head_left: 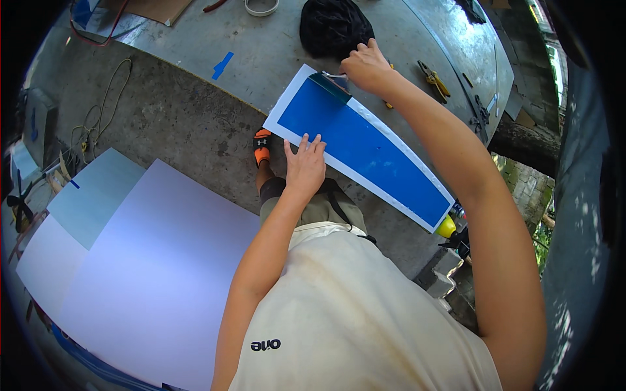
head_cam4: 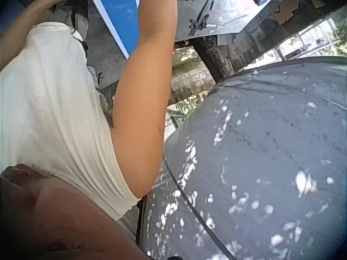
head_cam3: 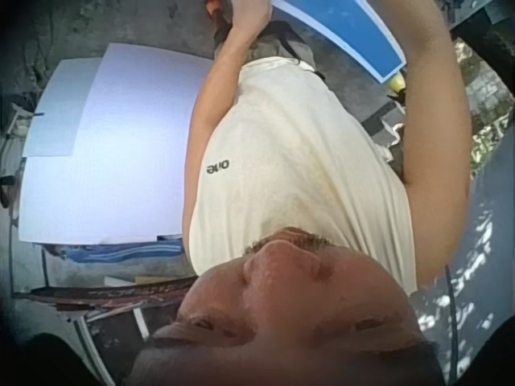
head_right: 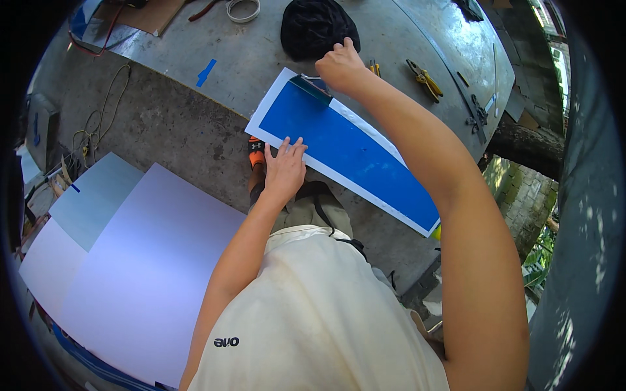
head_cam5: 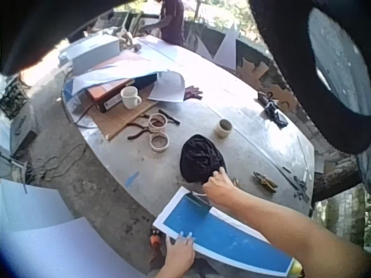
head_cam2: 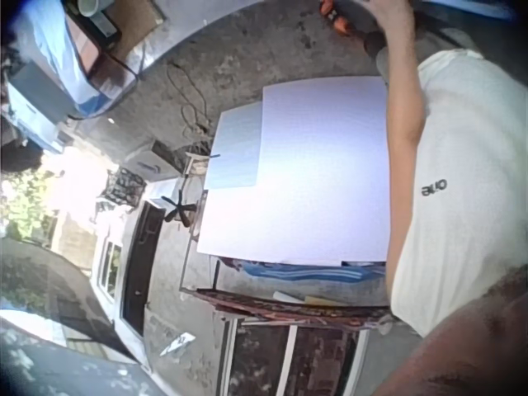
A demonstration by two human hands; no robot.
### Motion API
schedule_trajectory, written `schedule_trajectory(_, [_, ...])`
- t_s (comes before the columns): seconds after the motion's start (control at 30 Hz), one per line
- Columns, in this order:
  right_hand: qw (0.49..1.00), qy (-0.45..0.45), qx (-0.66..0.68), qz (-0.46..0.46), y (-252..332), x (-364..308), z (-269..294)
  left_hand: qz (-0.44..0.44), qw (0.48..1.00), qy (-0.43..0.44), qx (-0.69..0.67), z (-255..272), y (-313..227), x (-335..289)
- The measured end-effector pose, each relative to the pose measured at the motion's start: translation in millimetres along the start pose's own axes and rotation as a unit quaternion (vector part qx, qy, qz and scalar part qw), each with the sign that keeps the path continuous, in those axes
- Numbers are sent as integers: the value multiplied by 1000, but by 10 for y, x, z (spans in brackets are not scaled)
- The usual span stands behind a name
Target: Applying a blue protective film or decal to a white rectangular board using a squeegee and spray.
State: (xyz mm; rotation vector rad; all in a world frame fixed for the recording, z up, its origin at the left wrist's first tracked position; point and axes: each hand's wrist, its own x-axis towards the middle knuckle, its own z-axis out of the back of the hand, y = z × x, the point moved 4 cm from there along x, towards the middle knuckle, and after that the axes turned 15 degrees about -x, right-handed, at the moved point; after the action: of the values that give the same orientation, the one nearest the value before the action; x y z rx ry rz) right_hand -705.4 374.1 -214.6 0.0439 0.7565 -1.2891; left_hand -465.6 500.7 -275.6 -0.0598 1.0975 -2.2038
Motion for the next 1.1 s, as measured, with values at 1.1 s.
schedule_trajectory(1.1, [990, 57, 118, -46, -199, -1771, -1279, 86, 996, -14, -1, -149, -250, 1])
